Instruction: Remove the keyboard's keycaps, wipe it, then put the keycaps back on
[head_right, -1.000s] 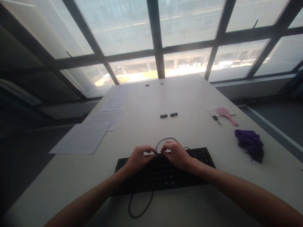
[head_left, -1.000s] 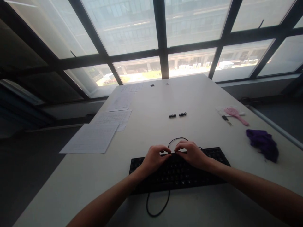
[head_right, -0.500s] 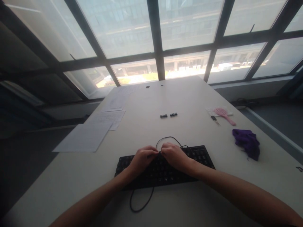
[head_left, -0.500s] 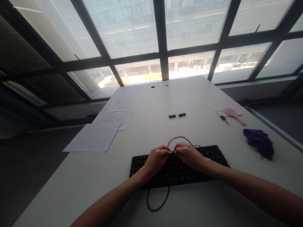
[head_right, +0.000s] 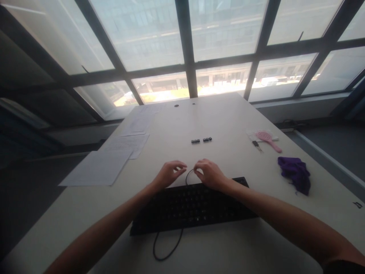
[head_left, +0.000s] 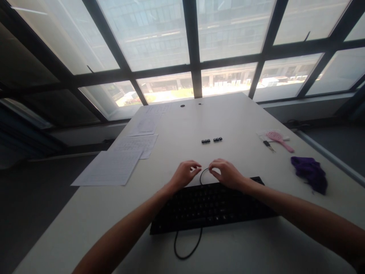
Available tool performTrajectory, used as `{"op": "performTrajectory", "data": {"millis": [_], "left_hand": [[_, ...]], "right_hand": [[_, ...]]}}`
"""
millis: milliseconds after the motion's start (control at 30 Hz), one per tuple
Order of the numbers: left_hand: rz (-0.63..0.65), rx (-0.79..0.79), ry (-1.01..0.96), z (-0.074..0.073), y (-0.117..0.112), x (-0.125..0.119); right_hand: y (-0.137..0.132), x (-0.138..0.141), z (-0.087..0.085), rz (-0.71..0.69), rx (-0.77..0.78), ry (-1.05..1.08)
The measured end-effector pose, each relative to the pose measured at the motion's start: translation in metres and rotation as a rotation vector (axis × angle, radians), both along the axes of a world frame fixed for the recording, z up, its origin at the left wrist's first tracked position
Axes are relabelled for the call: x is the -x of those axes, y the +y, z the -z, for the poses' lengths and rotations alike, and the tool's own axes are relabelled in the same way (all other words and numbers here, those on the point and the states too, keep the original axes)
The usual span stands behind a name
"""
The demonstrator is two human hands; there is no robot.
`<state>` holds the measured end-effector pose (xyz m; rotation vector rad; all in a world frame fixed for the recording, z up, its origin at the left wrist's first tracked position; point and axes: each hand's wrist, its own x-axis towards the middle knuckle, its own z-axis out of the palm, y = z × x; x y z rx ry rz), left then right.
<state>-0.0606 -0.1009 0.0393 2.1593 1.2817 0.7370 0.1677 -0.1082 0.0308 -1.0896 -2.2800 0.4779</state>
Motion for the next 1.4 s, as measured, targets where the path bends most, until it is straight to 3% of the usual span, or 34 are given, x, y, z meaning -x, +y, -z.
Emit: {"op": "performTrajectory", "data": {"millis": [67, 133, 233, 367, 500, 600, 667, 767, 867, 967, 1033, 1167, 1400], "left_hand": [[-0.144, -0.014, 0.036, 0.001, 0.042, -0.008], [-0.209, -0.043, 0.045, 0.005, 0.083, -0.017], [-0.262, -0.072, 0.060, 0.015, 0.128, -0.032], [-0.275, -0.061, 0.088, 0.031, 0.157, -0.047], [-0.283, -0.055, 0.095, 0.034, 0.164, -0.050], [-0.289, -0.060, 0.072, 0.026, 0.154, -0.045], [-0.284, -0.060, 0.045, 0.018, 0.135, -0.041], [-0.233, -0.045, 0.001, 0.004, 0.087, -0.039], [-0.118, 0.019, -0.089, -0.005, 0.027, -0.041], [-0.010, 0.085, -0.128, -0.007, -0.023, -0.046], [0.005, 0.109, -0.144, -0.005, -0.042, -0.048], [0.006, 0.135, -0.130, 0.002, -0.053, -0.050], [0.000, 0.079, -0.133, 0.014, -0.054, -0.049]], "right_hand": [[0.041, 0.003, -0.001, 0.162, -0.038, -0.048], [0.082, 0.008, -0.003, 0.289, -0.088, -0.159], [0.130, 0.019, 0.000, 0.311, -0.096, -0.218], [0.160, 0.027, 0.010, 0.286, -0.089, -0.262], [0.167, 0.029, 0.014, 0.242, -0.096, -0.263], [0.160, 0.027, 0.007, 0.219, -0.118, -0.221], [0.145, 0.022, 0.000, 0.213, -0.134, -0.188], [0.105, 0.007, -0.008, 0.167, -0.136, -0.096], [0.049, -0.015, -0.010, 0.045, -0.048, 0.127], [-0.003, -0.032, -0.005, -0.012, 0.096, 0.208], [-0.026, -0.037, 0.000, -0.030, 0.163, 0.220], [-0.043, -0.034, 0.008, -0.059, 0.200, 0.204], [-0.044, -0.028, 0.016, -0.092, 0.085, 0.087]]}}
